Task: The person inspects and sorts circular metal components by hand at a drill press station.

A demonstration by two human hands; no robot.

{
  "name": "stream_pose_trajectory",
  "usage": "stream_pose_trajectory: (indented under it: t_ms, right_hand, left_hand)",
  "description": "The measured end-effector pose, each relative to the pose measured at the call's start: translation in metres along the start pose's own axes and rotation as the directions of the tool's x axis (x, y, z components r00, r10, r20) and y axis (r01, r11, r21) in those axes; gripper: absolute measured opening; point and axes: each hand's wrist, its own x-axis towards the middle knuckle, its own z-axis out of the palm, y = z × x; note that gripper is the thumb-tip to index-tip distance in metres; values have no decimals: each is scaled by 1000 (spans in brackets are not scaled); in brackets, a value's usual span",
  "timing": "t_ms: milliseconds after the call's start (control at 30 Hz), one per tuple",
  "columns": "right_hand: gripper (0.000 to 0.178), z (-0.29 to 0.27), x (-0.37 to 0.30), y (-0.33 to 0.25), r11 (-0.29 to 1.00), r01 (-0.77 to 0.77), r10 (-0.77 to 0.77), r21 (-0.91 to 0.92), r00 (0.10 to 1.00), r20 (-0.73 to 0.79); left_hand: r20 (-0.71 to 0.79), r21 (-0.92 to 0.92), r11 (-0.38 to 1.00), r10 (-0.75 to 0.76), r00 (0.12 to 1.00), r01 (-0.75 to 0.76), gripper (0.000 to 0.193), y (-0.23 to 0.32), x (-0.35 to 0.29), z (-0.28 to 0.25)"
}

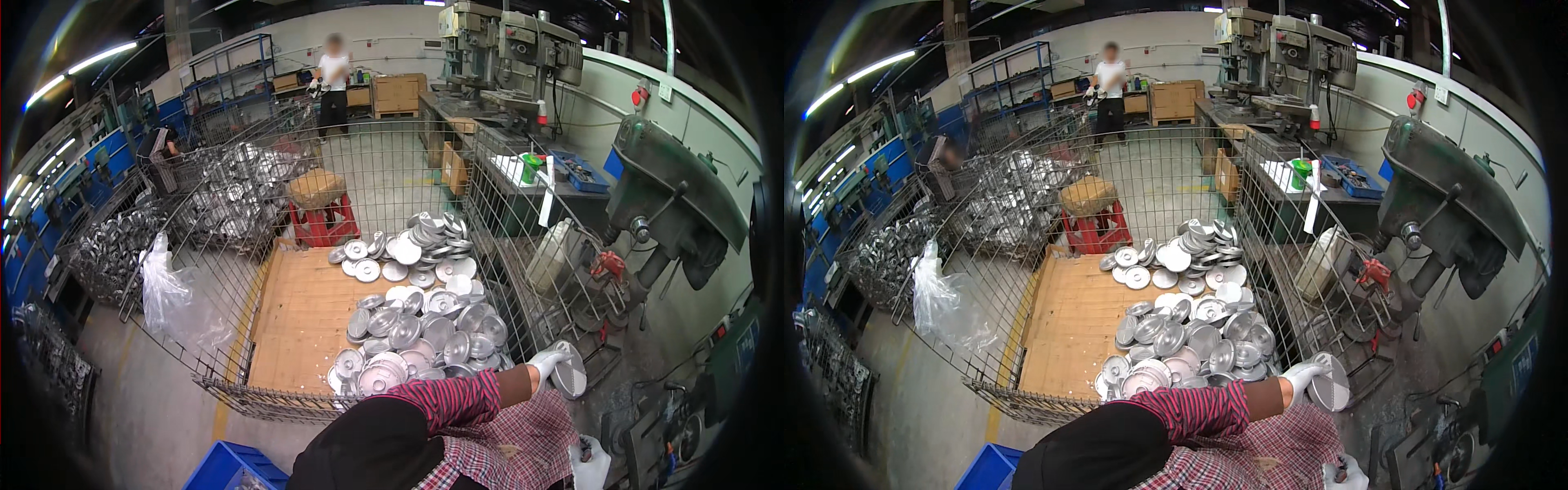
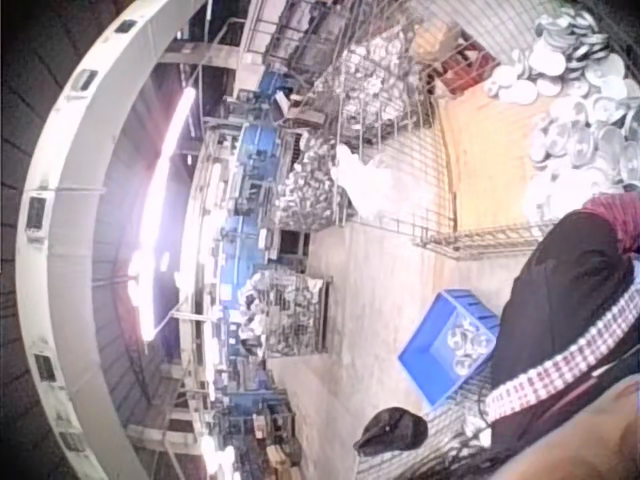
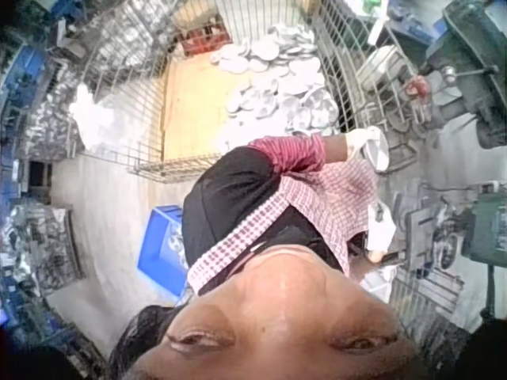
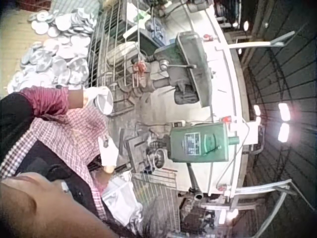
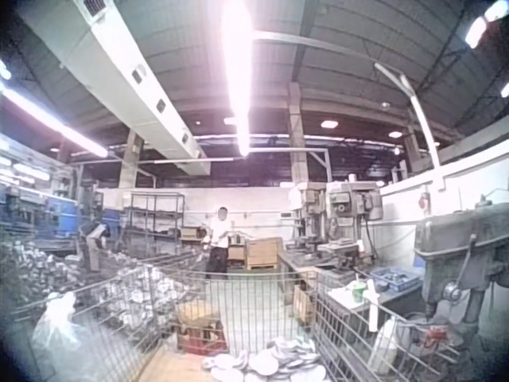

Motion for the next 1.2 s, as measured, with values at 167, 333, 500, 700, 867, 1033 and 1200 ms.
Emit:
stream_pose_trajectory:
  t_ms: [167,333,500,700,867,1033,1200]
  right_hand:
    - [35,1,-2,2,999,-25,26,-35,999,29]
    - [34,-2,-4,0,997,-54,57,-58,997,49]
    - [36,3,-2,12,994,-85,89,-73,994,62]
    - [39,-3,-19,18,987,-91,109,-133,984,139]
    - [40,5,-14,16,982,-98,125,-158,977,172]
    - [42,-7,-14,-8,971,-122,165,-205,965,206]
    - [46,-2,-17,-12,985,-105,120,-139,988,102]
  left_hand:
    - [1,30,999,30,1000,-30,42,-6,1,-4]
    - [-10,-93,991,-97,995,96,42,-11,4,3]
    - [8,8,998,-64,998,64,43,-17,11,-2]
    - [11,-26,995,-96,995,96,48,-11,-12,9]
    - [54,-157,983,-87,995,95,34,-28,9,2]
    - [33,-78,996,-37,999,39,39,-9,-16,7]
    - [-34,-69,995,-69,997,66,44,6,-31,11]
